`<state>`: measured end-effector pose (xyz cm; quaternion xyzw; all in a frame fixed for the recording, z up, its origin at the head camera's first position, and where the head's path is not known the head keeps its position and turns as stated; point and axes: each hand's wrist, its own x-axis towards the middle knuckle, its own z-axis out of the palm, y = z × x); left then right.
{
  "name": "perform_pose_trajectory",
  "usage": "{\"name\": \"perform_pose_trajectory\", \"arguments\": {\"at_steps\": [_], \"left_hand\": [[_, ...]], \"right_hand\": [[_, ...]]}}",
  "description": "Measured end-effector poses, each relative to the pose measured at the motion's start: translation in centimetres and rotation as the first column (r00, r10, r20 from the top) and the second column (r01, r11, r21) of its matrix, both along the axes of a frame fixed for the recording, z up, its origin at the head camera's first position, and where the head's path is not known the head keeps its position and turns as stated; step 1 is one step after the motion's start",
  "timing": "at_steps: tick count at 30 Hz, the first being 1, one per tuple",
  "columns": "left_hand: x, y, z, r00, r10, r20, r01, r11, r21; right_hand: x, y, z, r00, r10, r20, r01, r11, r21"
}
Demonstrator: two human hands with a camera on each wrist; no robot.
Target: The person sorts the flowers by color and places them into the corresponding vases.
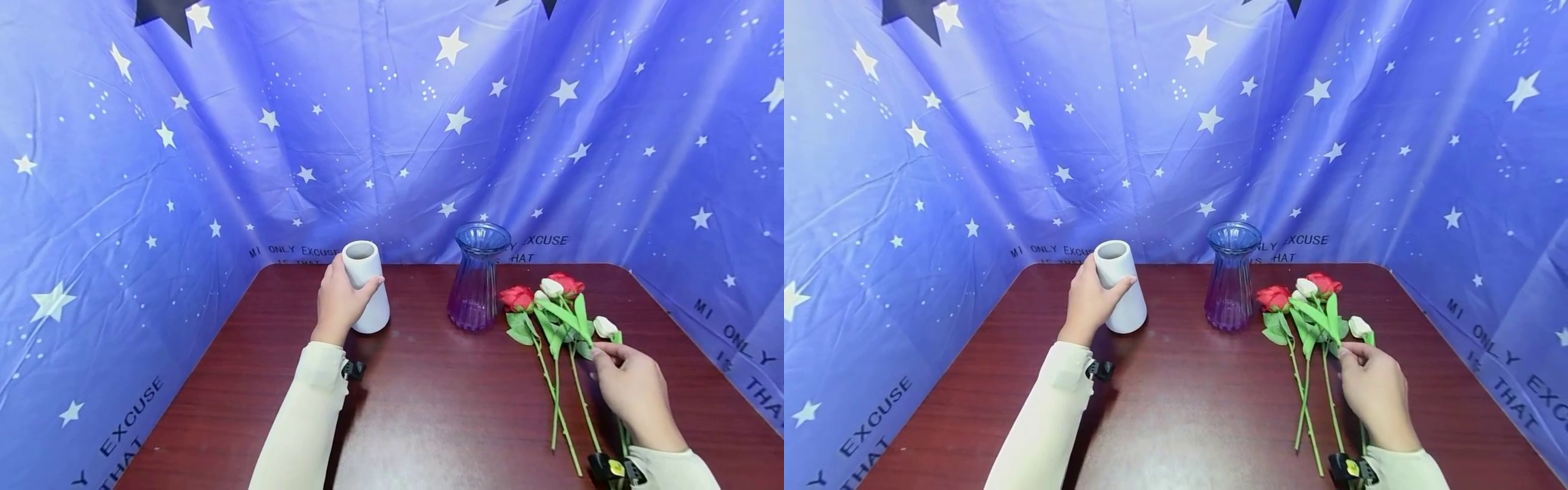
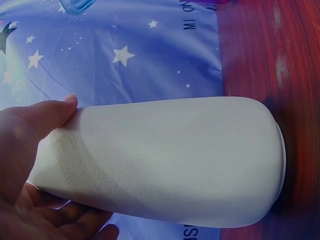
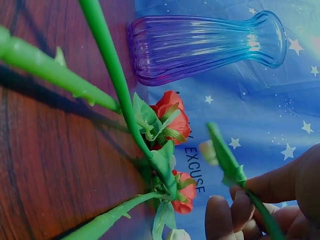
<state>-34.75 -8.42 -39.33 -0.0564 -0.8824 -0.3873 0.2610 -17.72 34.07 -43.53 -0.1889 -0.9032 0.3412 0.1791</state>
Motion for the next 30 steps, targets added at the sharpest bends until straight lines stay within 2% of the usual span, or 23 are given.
{"name": "perform_pose_trajectory", "arguments": {"at_steps": [9,16,30], "left_hand": [[-0.08,0.15,0.28,1.0,0.001,0.007,-0.001,1.0,-0.011],[-0.04,0.11,0.21,1.0,0.01,0.01,-0.009,1.0,-0.022],[0.08,-0.23,0.17,1.0,0.014,0.027,-0.013,1.0,-0.022]], "right_hand": [[-0.17,0.19,-0.03,1.0,-0.01,-0.013,0.01,1.0,-0.023],[-0.55,0.1,-0.19,0.999,-0.034,-0.015,0.034,0.999,0.008],[-0.36,-0.54,0.15,0.999,-0.005,-0.042,0.006,1.0,0.029]]}}
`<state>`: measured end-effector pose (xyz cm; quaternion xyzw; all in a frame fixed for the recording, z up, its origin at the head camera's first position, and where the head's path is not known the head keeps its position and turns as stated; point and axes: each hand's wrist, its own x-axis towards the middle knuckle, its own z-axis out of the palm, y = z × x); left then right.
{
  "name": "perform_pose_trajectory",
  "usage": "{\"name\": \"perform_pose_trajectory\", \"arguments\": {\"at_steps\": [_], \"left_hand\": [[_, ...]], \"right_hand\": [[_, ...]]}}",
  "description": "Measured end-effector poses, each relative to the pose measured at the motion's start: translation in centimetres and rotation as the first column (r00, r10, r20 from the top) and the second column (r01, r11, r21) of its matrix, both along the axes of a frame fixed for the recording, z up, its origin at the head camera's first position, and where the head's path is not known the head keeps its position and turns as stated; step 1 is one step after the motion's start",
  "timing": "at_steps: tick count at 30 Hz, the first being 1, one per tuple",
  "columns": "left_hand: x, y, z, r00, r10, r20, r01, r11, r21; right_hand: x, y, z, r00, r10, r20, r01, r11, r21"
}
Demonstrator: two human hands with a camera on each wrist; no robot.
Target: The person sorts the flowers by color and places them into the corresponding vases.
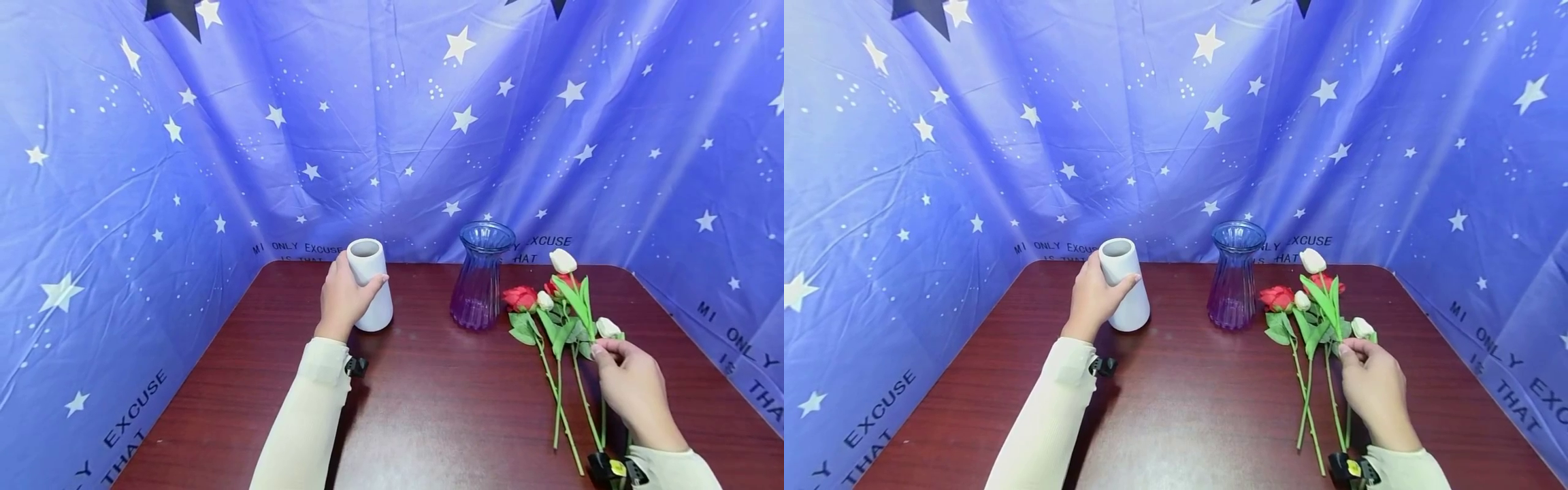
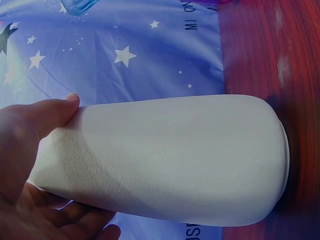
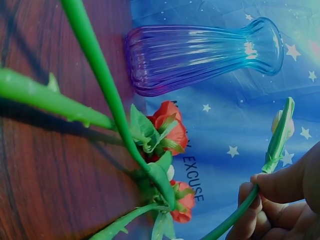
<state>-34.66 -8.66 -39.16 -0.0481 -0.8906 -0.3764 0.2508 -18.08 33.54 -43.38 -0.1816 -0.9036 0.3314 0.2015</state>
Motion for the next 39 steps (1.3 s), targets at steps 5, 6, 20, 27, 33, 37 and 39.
{"name": "perform_pose_trajectory", "arguments": {"at_steps": [5,6,20,27,33,37,39], "left_hand": [[0.0,0.0,0.1,1.0,0.007,-0.002,-0.007,1.0,-0.004],[0.0,0.0,0.1,1.0,0.006,0.0,-0.006,1.0,-0.005],[0.1,0.6,0.1,1.0,-0.008,0.024,0.008,1.0,0.002],[0.0,0.0,0.1,1.0,0.005,0.031,-0.006,1.0,0.006],[0.0,-0.1,0.0,0.999,0.0,0.032,0.0,1.0,-0.001],[-0.1,0.0,-0.1,1.0,0.004,0.027,-0.004,1.0,0.0],[0.0,-0.1,0.0,1.0,0.007,0.03,-0.007,1.0,-0.002]], "right_hand": [[0.1,-0.2,0.5,0.999,0.006,-0.039,-0.005,1.0,0.029],[0.1,-0.3,0.6,0.999,0.006,-0.048,-0.004,0.999,0.037],[0.4,-0.9,2.7,0.989,0.025,-0.144,-0.009,0.993,0.114],[0.1,-2.0,3.2,0.987,0.058,-0.152,-0.039,0.991,0.127],[-0.2,-2.5,3.8,0.982,0.075,-0.175,-0.051,0.989,0.139],[-0.6,-3.1,4.2,0.979,0.087,-0.187,-0.063,0.989,0.131],[-0.8,-3.4,4.4,0.977,0.093,-0.193,-0.069,0.989,0.128]]}}
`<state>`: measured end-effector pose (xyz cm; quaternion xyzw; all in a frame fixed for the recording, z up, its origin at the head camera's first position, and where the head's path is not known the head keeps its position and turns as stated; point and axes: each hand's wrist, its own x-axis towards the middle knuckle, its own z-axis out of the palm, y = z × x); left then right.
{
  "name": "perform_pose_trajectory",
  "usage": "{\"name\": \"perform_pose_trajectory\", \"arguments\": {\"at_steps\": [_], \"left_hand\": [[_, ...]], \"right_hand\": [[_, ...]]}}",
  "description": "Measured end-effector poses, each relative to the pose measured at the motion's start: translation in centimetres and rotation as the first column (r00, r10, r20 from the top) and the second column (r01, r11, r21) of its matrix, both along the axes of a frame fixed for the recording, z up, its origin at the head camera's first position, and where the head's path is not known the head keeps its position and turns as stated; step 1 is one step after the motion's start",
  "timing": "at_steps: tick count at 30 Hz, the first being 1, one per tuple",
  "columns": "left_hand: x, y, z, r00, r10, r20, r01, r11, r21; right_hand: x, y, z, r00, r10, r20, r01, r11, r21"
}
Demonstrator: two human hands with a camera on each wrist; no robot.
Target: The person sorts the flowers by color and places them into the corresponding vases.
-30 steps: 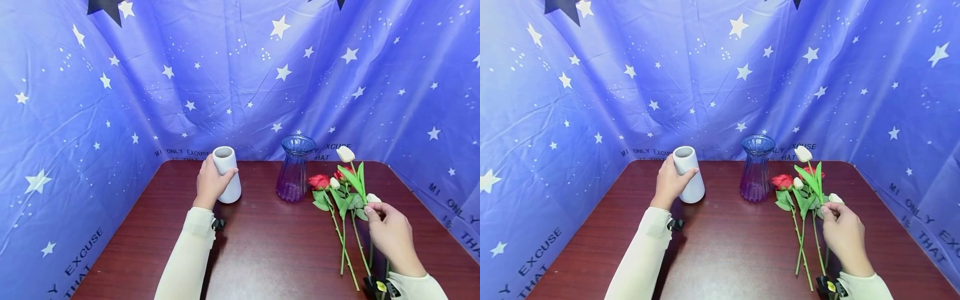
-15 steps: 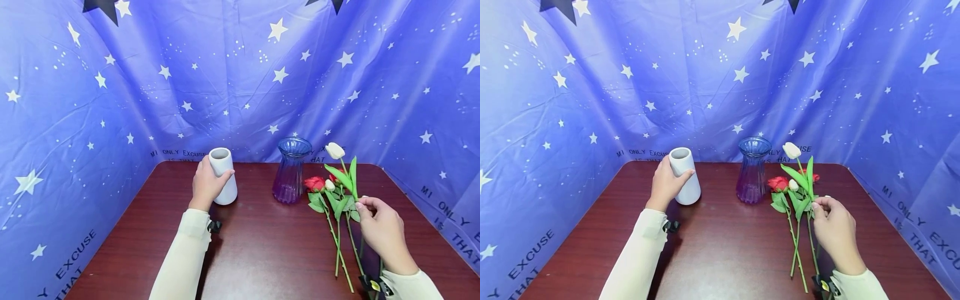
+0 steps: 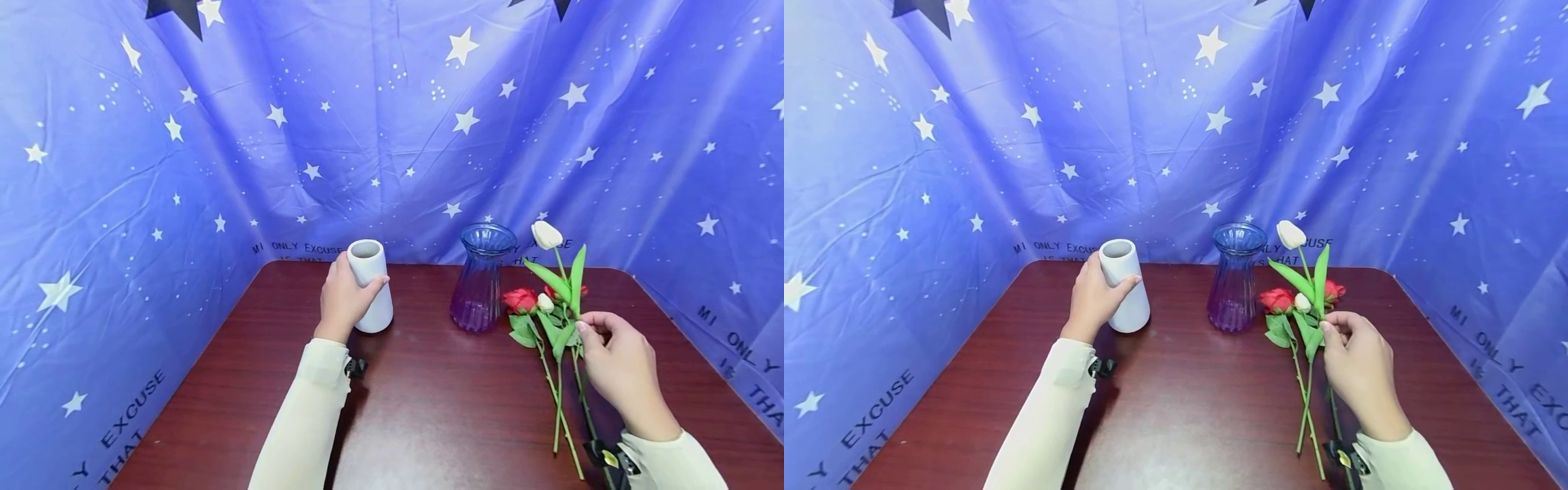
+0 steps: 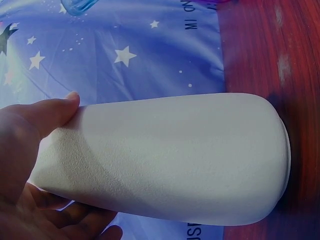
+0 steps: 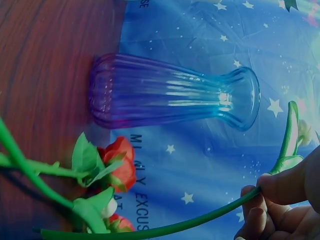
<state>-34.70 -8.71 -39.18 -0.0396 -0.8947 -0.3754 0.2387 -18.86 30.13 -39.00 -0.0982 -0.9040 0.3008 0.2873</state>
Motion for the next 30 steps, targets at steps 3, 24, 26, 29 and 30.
{"name": "perform_pose_trajectory", "arguments": {"at_steps": [3,24,26,29,30], "left_hand": [[0.0,0.1,0.1,1.0,0.001,0.002,-0.001,1.0,0.004],[-0.1,0.2,0.0,1.0,0.003,0.003,-0.003,1.0,-0.009],[-0.1,0.2,0.0,1.0,0.004,0.001,-0.004,1.0,-0.009],[-0.1,0.2,0.0,1.0,0.003,-0.001,-0.003,1.0,-0.007],[-0.1,0.2,0.0,1.0,0.003,-0.001,-0.003,1.0,-0.008]], "right_hand": [[-0.3,-0.4,0.4,1.0,0.011,-0.022,-0.011,1.0,-0.003],[-1.3,-2.4,2.3,0.998,0.037,-0.042,-0.039,0.998,-0.042],[-1.4,-2.7,2.5,0.998,0.043,-0.048,-0.046,0.998,-0.051],[-1.6,-3.0,2.7,0.997,0.054,-0.059,-0.058,0.997,-0.06],[-1.7,-3.1,2.8,0.997,0.056,-0.061,-0.06,0.996,-0.062]]}}
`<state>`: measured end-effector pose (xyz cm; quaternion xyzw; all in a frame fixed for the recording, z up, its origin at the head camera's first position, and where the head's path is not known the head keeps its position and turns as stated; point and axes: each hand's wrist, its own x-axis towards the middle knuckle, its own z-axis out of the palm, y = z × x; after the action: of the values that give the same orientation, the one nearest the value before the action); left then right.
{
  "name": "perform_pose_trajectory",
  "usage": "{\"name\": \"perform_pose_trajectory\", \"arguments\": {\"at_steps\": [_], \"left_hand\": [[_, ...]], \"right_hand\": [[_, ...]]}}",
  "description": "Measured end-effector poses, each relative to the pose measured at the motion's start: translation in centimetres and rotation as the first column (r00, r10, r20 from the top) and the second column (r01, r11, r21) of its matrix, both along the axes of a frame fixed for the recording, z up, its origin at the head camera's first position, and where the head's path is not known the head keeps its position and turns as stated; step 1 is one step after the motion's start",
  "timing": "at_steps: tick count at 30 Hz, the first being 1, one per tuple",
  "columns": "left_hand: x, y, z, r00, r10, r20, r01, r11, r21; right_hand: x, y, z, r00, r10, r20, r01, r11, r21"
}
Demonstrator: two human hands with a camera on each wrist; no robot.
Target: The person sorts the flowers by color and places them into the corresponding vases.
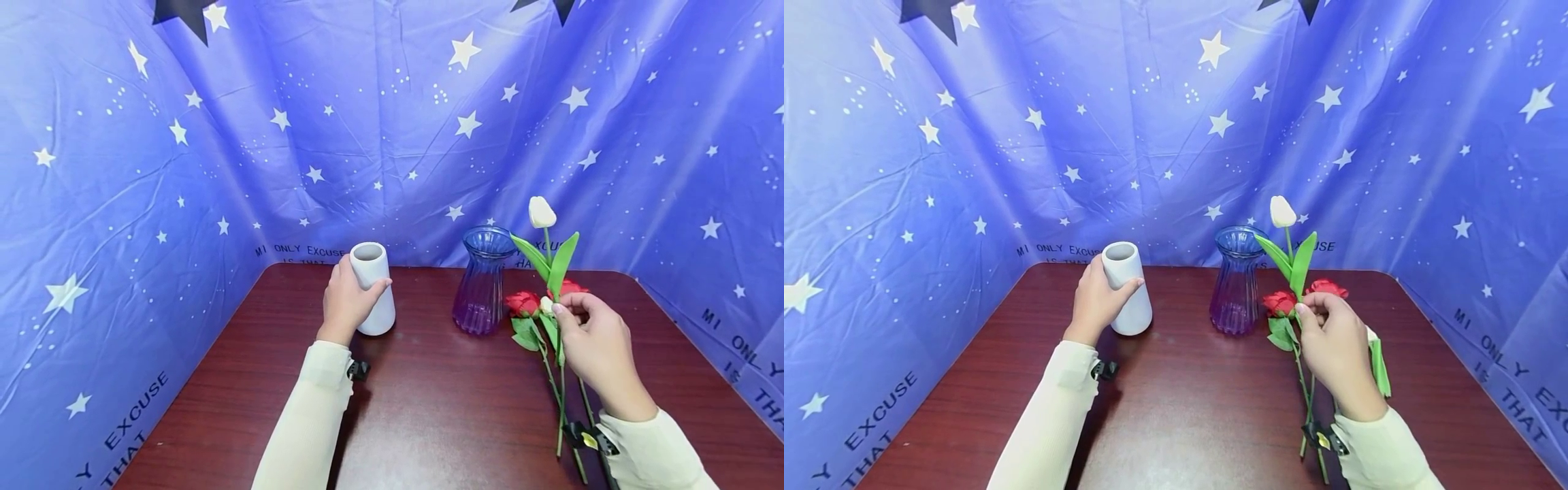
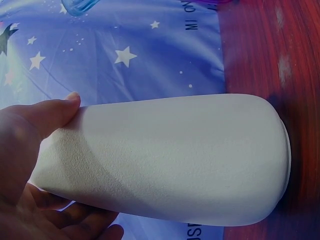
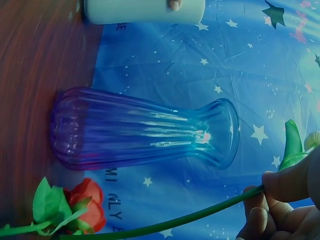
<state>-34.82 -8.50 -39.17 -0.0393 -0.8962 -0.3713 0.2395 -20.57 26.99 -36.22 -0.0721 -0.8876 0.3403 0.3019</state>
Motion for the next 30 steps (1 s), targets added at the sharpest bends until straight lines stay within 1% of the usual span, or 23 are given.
{"name": "perform_pose_trajectory", "arguments": {"at_steps": [10,15,21,30], "left_hand": [[0.1,0.0,0.1,1.0,0.001,-0.014,0.0,1.0,0.003],[0.1,-0.1,0.1,1.0,-0.001,-0.009,0.001,1.0,0.003],[0.1,0.0,0.2,1.0,-0.006,-0.005,0.006,1.0,0.015],[0.1,0.1,0.2,1.0,-0.001,-0.005,0.001,1.0,0.012]], "right_hand": [[-0.6,-1.2,0.5,0.999,0.026,-0.035,-0.026,1.0,0.007],[-0.9,-1.7,0.9,0.998,0.044,-0.044,-0.044,0.999,0.002],[-1.1,-1.5,1.5,0.998,0.044,-0.053,-0.045,0.999,-0.019],[-1.5,-1.7,2.3,0.996,0.062,-0.058,-0.062,0.998,-0.007]]}}
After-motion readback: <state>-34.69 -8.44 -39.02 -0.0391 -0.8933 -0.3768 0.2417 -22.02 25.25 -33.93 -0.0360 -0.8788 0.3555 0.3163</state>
